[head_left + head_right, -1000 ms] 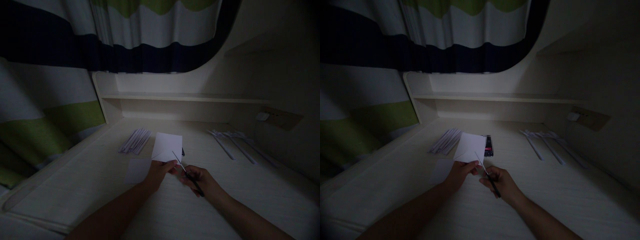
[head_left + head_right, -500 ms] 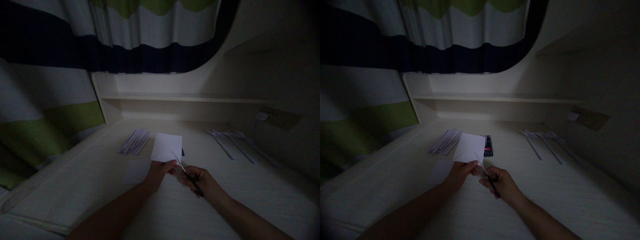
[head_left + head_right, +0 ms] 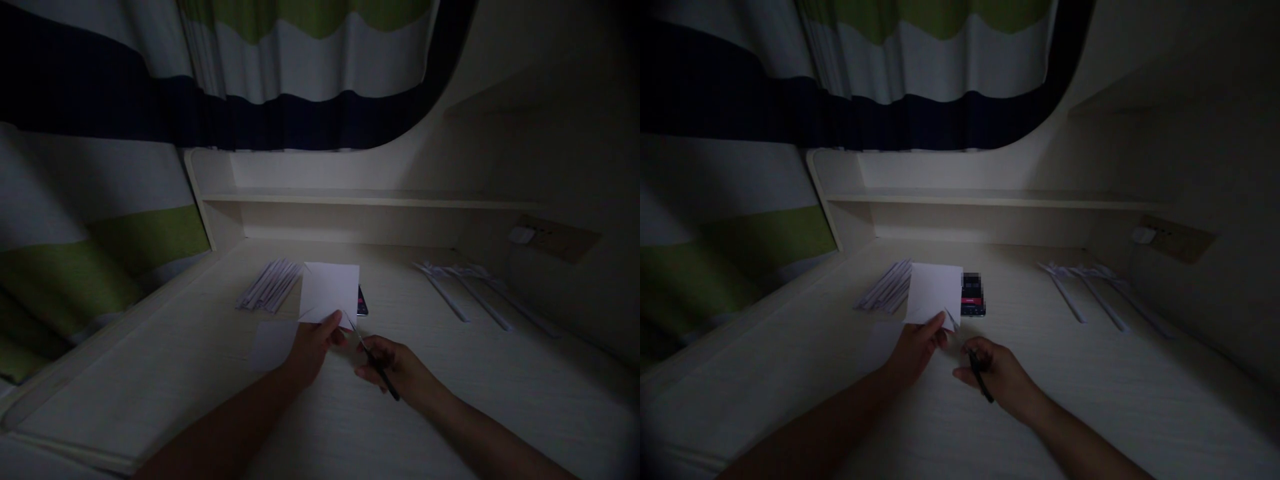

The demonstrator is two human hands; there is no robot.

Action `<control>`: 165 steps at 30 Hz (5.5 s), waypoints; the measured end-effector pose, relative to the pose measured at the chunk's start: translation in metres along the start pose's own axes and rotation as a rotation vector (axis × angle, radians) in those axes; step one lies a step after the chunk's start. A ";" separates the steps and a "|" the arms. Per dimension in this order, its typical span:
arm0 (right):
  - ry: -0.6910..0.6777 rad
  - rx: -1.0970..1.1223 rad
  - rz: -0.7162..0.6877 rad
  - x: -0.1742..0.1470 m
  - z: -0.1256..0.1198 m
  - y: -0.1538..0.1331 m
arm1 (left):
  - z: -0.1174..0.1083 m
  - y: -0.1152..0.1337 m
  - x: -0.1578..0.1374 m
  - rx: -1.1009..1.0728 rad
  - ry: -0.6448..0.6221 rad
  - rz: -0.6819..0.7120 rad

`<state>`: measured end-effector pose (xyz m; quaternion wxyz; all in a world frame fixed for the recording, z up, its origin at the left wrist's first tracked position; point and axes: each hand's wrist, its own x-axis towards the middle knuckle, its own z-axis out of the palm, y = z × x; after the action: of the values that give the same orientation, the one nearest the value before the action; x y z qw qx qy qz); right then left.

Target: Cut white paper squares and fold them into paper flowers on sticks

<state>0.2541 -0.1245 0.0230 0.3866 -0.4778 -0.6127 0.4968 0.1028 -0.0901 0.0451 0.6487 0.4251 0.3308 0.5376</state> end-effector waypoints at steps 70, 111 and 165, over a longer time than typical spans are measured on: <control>-0.139 0.090 0.002 0.000 -0.006 -0.015 | -0.003 -0.003 0.004 0.160 0.022 -0.012; -0.086 0.000 0.015 0.002 -0.009 0.000 | -0.002 -0.003 0.003 0.187 -0.022 -0.056; -0.008 -0.083 0.104 0.004 -0.024 -0.006 | -0.032 0.020 0.025 -0.109 -0.029 0.038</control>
<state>0.2747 -0.1156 0.0342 0.3378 -0.5227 -0.6084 0.4924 0.0717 -0.0578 0.0503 0.6651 0.4033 0.2835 0.5609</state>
